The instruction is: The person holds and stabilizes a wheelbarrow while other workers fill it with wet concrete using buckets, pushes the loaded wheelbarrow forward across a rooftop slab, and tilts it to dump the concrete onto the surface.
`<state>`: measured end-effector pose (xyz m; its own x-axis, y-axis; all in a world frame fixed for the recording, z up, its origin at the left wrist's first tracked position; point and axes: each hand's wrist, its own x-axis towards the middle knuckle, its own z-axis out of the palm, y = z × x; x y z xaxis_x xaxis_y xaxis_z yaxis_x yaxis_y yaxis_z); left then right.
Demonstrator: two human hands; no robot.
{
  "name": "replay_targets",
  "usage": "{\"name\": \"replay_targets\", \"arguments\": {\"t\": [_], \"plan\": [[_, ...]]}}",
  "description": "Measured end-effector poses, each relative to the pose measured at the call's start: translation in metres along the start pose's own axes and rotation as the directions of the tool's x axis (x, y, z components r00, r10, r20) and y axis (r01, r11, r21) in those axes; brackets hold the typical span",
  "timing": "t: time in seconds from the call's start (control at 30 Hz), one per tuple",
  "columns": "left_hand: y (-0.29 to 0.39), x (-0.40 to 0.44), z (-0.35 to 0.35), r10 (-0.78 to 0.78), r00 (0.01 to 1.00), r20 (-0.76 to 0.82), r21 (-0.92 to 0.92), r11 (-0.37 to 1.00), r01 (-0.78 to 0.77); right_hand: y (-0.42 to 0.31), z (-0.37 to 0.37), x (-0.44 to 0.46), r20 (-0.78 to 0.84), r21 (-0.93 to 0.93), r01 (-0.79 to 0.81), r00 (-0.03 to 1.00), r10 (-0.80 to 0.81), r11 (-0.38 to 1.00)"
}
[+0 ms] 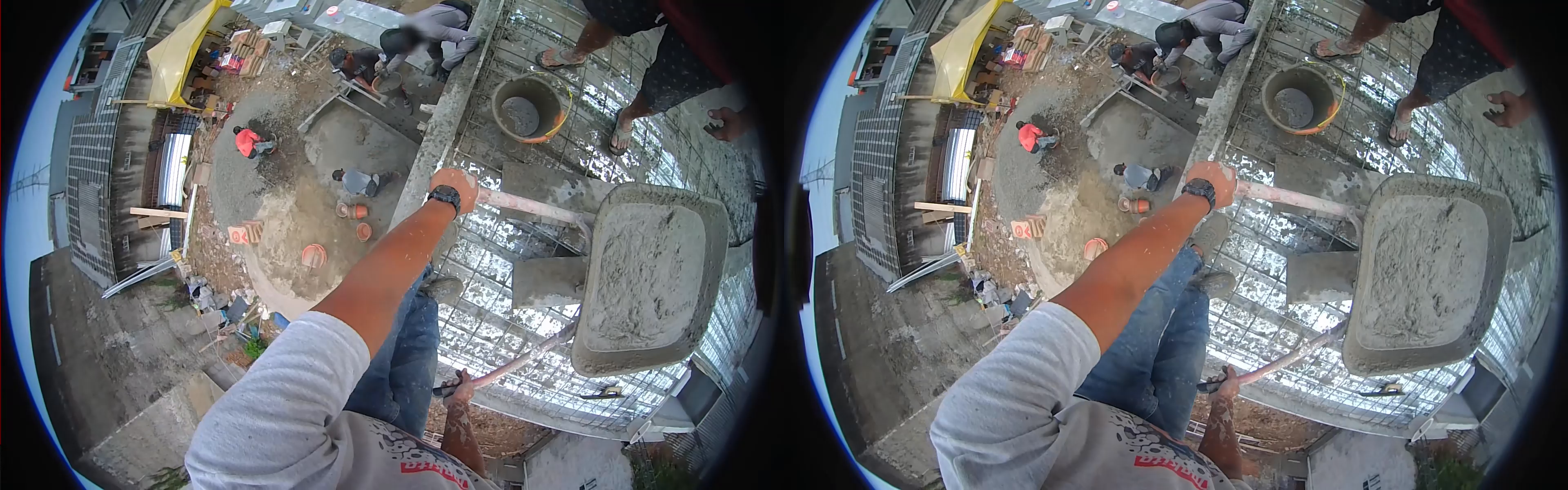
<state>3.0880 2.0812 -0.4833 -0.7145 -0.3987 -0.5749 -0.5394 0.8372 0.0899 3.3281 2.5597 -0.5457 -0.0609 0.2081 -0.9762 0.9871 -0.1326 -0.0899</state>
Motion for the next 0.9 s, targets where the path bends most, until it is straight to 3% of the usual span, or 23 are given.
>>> {"name": "replay_targets", "arguments": {"t": [0.3, 0.4, 0.5, 0.53, 0.67, 0.77, 0.9], "plan": [[-0.003, 0.003, 0.004, 0.048, 0.999, 0.009, -0.003, 0.999, -0.048, 0.001, 0.007, -0.007, -0.042, -0.017, 0.069, 0.997, -0.069, 0.998], [-0.003, 0.004, 0.011, 0.042, 0.999, -0.03, 0.045, 0.998, -0.04, 0.001, 0.007, -0.006, -0.063, -0.015, 0.024, 0.998, -0.025, 1.0], [-0.003, 0.011, 0.017, -0.054, 0.998, -0.012, -0.035, 0.998, 0.054, 0.0, 0.01, -0.009, -0.075, 0.013, 0.054, 0.996, -0.052, 0.998], [-0.002, 0.008, 0.011, 0.015, 1.0, 0.027, 0.026, 1.0, -0.015, -0.001, 0.012, -0.011, -0.088, 0.01, 0.06, 0.994, -0.059, 0.998], [-0.012, 0.036, 0.05, -0.083, 0.997, 0.003, -0.016, 0.996, 0.083, -0.003, 0.018, -0.017, -0.131, 0.004, 0.06, 0.99, -0.059, 0.998], [-0.005, 0.015, 0.028, 0.035, 0.998, -0.055, 0.085, 0.996, -0.03, -0.001, 0.016, -0.012, -0.147, 0.022, 0.046, 0.988, -0.043, 0.999], [-0.003, 0.016, 0.023, -0.011, 1.0, -0.004, 0.03, 0.999, 0.011, 0.001, 0.015, -0.007, -0.187, 0.009, 0.059, 0.981, -0.056, 0.998]]}}
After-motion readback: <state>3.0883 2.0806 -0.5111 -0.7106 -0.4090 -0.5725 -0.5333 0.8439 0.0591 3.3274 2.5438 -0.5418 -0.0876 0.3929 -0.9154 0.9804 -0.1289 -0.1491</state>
